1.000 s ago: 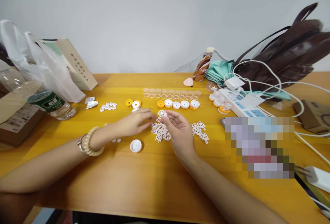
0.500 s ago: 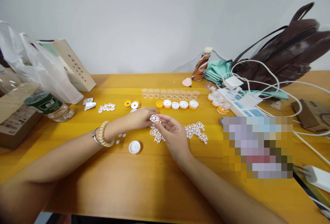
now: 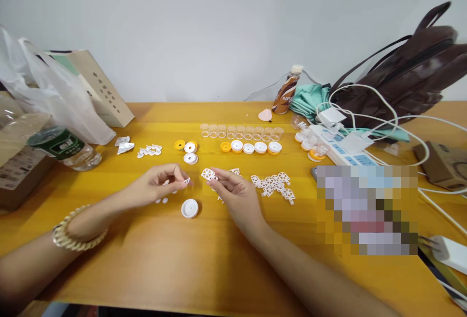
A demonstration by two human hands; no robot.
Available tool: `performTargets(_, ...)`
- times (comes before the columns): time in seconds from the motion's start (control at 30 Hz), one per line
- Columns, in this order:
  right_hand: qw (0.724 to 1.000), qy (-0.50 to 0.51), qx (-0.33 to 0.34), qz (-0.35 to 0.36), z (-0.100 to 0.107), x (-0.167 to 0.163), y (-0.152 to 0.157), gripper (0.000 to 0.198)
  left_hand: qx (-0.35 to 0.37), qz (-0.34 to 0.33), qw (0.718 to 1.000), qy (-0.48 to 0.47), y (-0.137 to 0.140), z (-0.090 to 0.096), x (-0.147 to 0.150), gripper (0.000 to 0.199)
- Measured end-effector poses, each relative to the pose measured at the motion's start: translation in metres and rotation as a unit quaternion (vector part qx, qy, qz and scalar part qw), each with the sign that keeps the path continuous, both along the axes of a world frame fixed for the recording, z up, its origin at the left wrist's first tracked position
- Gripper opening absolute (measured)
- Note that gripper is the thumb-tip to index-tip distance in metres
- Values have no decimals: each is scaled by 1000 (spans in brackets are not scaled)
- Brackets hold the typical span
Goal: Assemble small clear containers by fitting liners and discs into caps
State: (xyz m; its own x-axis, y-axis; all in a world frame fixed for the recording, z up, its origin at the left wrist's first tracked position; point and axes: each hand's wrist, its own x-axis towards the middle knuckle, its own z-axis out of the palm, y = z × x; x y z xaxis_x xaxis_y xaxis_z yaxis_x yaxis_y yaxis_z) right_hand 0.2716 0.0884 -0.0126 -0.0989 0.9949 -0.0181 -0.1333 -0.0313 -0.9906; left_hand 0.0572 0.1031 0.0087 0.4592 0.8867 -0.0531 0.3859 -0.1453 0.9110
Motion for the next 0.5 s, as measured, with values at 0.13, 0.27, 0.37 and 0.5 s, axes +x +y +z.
performTargets(0.13, 1000, -13, 4, 27, -1, -2, -2, 28, -6, 24, 996, -90, -7, 0, -7, 24)
performTargets(0.27, 998, -7, 14, 55, -3, -3, -3, 24, -20, 38, 994, -101, -4, -4, -6, 33)
performTargets(0.37, 997, -11, 25, 68, -5, -2, -3, 23, -19, 76, 994, -80, -5, -8, -2, 29)
performTargets(0.5, 997, -22, 29, 73, -6, -2, -3, 23, 8, 129, 988, -83, -9, -12, 1, 29)
